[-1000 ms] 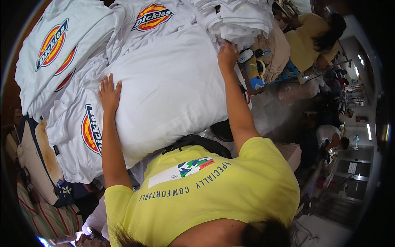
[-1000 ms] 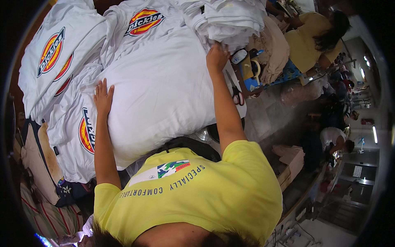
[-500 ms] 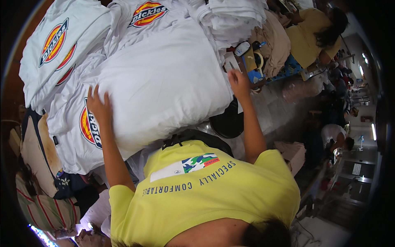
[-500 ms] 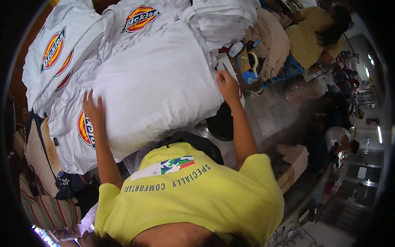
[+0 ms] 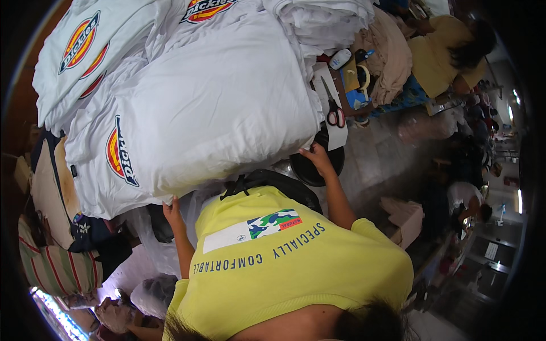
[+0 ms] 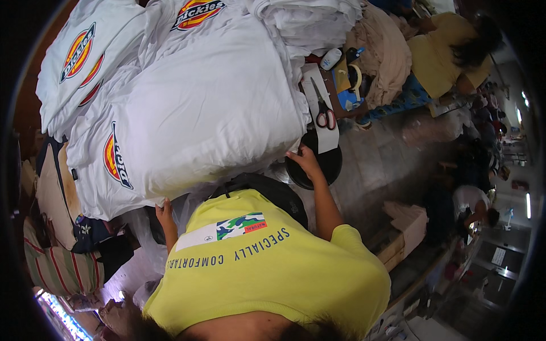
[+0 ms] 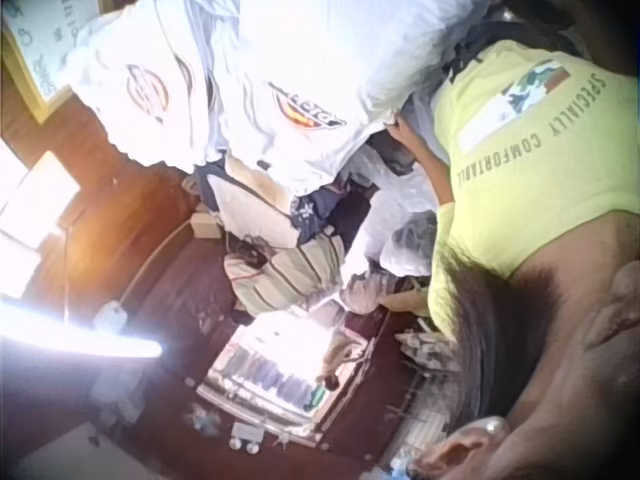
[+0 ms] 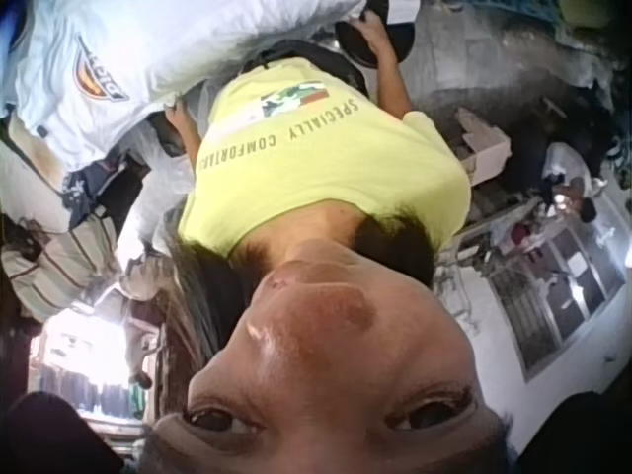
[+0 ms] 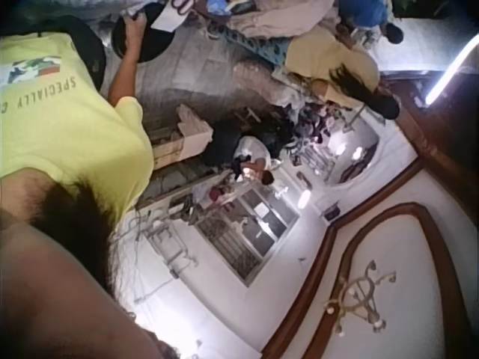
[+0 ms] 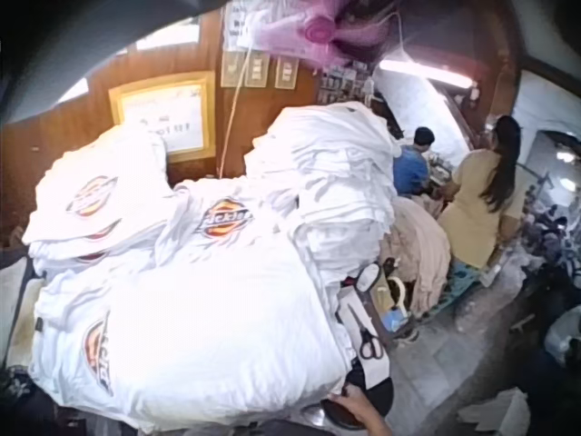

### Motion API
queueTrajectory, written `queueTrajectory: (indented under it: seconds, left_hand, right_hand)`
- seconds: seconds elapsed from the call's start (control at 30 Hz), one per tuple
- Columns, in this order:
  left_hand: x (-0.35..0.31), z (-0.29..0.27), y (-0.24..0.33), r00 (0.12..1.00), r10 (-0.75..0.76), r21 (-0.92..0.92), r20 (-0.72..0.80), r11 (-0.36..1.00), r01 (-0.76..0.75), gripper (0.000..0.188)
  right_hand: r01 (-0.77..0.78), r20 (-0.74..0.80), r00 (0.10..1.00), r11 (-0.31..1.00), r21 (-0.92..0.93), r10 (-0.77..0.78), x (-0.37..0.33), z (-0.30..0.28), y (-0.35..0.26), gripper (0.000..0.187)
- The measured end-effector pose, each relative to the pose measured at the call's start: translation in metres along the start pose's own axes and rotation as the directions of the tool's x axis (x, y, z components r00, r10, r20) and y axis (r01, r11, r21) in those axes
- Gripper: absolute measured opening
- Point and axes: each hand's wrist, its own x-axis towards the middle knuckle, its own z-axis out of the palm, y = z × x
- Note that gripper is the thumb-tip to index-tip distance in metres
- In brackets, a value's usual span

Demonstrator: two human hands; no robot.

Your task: The person folds several white t-shirts, using shears to trim loose threads and smoothing the fabric by hand before stacking them on a table.

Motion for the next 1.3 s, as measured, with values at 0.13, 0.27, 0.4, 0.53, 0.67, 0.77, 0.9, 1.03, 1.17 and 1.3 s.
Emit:
queueTrajectory:
  seconds: [0.13,0.27,0.4,0.53,0.67,0.77,0.9,1.03,1.17,1.3]
  left_hand:
    - [-0.012,0.024,0.04,0.985,-0.003,-0.133,-0.173,0.991,-0.02,0.023]
    - [-0.011,-0.02,0.034,0.975,0.056,-0.2,-0.215,0.975,-0.1,0.025]
    - [-0.007,-0.042,0.011,0.987,-0.022,-0.085,-0.159,0.996,0.008,0.024]
    - [0.005,-0.031,0.022,0.995,-0.03,0.09,-0.093,0.995,0.039,0.021]
    - [0.007,-0.041,0.071,0.995,0.095,0.298,-0.035,0.951,-0.08,0.021]
    - [-0.002,-0.008,0.153,0.982,0.188,0.113,-0.023,0.976,-0.184,0.032]
    - [0.027,0.008,0.244,0.949,0.3,-0.384,-0.091,0.869,-0.312,0.039]
    - [0.026,0.01,0.31,0.612,0.768,-0.486,0.189,0.615,-0.621,0.044]
    - [0.013,-0.001,0.321,0.362,0.931,0.446,0.045,0.306,-0.841,0.038]
    - [0.002,-0.033,0.323,0.213,0.952,0.375,0.22,0.119,-0.919,0.029]
  right_hand:
    - [0.005,0.034,0.999,0.992,0.125,-0.009,-0.009,0.002,-0.022,0.033]
    - [0.062,0.068,0.995,0.992,0.109,-0.07,-0.016,-0.03,-0.008,0.021]
    - [-0.021,0.034,0.999,0.999,0.042,0.019,-0.022,-0.041,0.009,0.015]
    - [-0.044,0.022,0.999,0.999,-0.025,0.045,-0.016,-0.031,0.006,0.012]
    - [-0.006,0.119,0.993,0.986,-0.166,0.026,-0.018,-0.042,-0.027,0.015]
    - [0.139,0.081,0.987,0.99,0.011,-0.14,-0.028,-0.018,-0.104,0.024]
    - [0.41,-0.034,0.904,0.842,0.35,-0.426,0.001,-0.021,-0.171,0.028]
    - [0.486,0.032,0.746,0.577,0.656,-0.665,-0.02,-0.001,-0.262,0.032]
    - [0.798,-0.004,0.576,0.562,0.219,-0.817,-0.037,-0.028,-0.263,0.031]
    - [0.875,0.051,0.483,0.479,-0.073,-0.874,-0.052,-0.057,-0.254,0.012]
